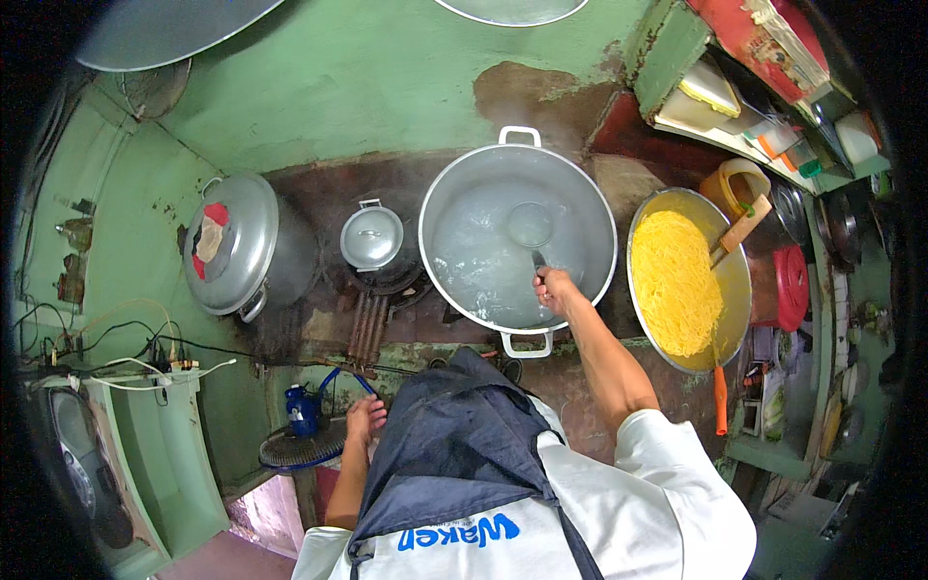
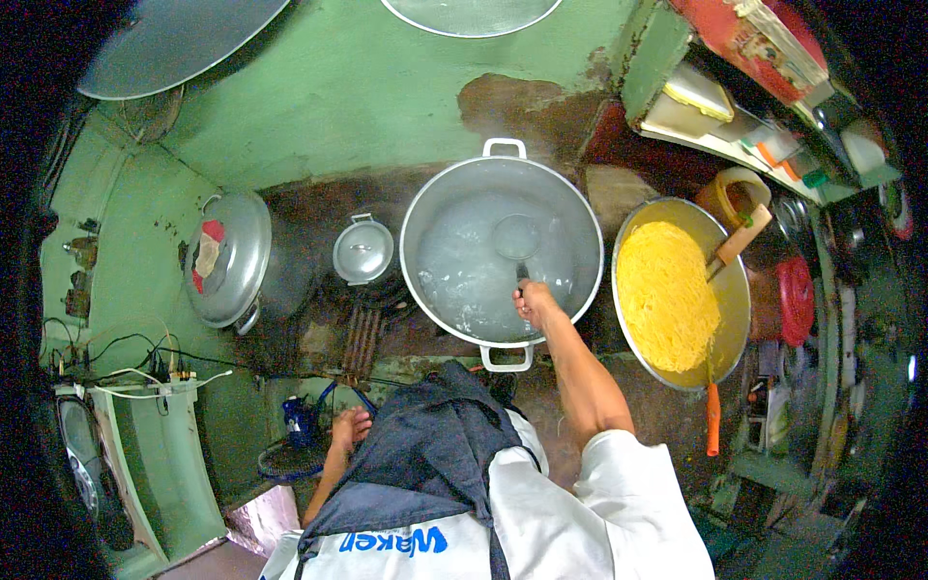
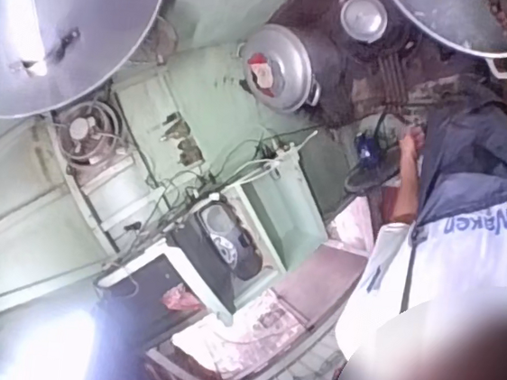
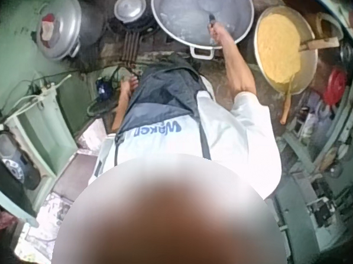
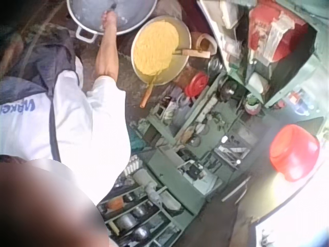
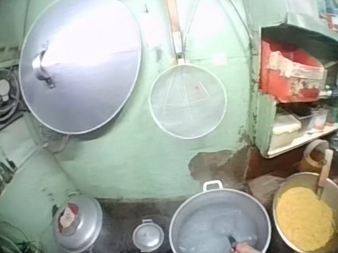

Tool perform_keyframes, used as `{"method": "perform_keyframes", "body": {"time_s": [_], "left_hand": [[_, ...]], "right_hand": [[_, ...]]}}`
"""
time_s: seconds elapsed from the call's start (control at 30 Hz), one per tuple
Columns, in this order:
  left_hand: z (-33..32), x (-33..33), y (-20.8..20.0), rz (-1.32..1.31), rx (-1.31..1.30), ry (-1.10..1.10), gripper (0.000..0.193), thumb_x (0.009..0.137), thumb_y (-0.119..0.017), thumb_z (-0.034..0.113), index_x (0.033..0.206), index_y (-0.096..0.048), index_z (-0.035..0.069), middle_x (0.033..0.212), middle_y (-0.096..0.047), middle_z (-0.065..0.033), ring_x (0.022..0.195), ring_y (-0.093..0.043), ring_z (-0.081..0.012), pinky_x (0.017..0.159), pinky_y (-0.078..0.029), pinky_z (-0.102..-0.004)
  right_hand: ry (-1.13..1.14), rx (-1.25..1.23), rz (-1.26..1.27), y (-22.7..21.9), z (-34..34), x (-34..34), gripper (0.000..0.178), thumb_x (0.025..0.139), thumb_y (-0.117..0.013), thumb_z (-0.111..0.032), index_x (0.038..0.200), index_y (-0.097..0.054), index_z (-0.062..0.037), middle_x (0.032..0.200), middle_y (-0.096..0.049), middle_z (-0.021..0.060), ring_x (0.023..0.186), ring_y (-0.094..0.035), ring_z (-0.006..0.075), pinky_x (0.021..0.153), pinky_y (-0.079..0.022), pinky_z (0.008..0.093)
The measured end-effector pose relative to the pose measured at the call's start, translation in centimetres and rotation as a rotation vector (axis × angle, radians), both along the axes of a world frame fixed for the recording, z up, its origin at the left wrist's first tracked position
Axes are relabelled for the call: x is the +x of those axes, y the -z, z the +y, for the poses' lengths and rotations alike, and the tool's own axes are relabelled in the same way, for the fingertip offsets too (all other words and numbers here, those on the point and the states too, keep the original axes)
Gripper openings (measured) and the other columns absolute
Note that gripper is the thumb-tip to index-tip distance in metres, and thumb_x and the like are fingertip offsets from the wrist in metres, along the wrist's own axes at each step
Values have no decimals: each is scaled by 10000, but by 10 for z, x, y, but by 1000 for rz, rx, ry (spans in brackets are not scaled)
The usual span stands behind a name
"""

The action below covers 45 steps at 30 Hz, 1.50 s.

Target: The person transfers yellow noodles from a large pot to a tray, then blanches chopped green vegetables in boiling water and places them on the noodles. Finally, the person peels and slices hard-boiled eggs, arranging the slices over the vegetables and noodles.

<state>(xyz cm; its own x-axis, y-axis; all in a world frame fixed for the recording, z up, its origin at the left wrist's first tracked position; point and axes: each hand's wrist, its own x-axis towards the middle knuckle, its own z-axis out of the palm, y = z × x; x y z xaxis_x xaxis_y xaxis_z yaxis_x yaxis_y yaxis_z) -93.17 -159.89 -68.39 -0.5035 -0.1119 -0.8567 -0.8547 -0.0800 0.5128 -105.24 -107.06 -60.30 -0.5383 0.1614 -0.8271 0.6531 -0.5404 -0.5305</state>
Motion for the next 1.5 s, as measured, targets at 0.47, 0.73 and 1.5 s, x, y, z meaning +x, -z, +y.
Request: {"method": "perform_keyframes", "body": {"time_s": [0.47, 0.73, 1.5], "left_hand": [[-41, 90, 43, 32, -107, 318, 321, 954, -607, 351, 1144, -678, 102, 933, -721, -28, 680, -667, -174, 561, -510, -320], [11, -18, -3, 161, -44, 146, 344, 951, -654, 402, 1083, -705, 88, 682, -612, -4, 426, -449, -108, 395, -344, -254], [16, -15, 44, -98, 11, 168, 285, 975, -550, 372, 1044, -683, 129, 734, -663, -2, 507, -591, -143, 451, -500, -318]], "right_hand": [[101, -3, 88, -55, -30, 16, 144, 1015, -448, -222, 931, -490, -111, 660, -498, -32, 457, -372, 87, 445, -316, 275], [5, 52, 37, -37, -19, 23, 123, 995, -472, -206, 935, -503, -104, 670, -509, -16, 455, -376, 85, 414, -300, 263], [389, -370, 6, -42, -21, 57, 149, 1005, -435, -178, 913, -496, -77, 658, -500, -37, 448, -366, 49, 410, -284, 213]]}}
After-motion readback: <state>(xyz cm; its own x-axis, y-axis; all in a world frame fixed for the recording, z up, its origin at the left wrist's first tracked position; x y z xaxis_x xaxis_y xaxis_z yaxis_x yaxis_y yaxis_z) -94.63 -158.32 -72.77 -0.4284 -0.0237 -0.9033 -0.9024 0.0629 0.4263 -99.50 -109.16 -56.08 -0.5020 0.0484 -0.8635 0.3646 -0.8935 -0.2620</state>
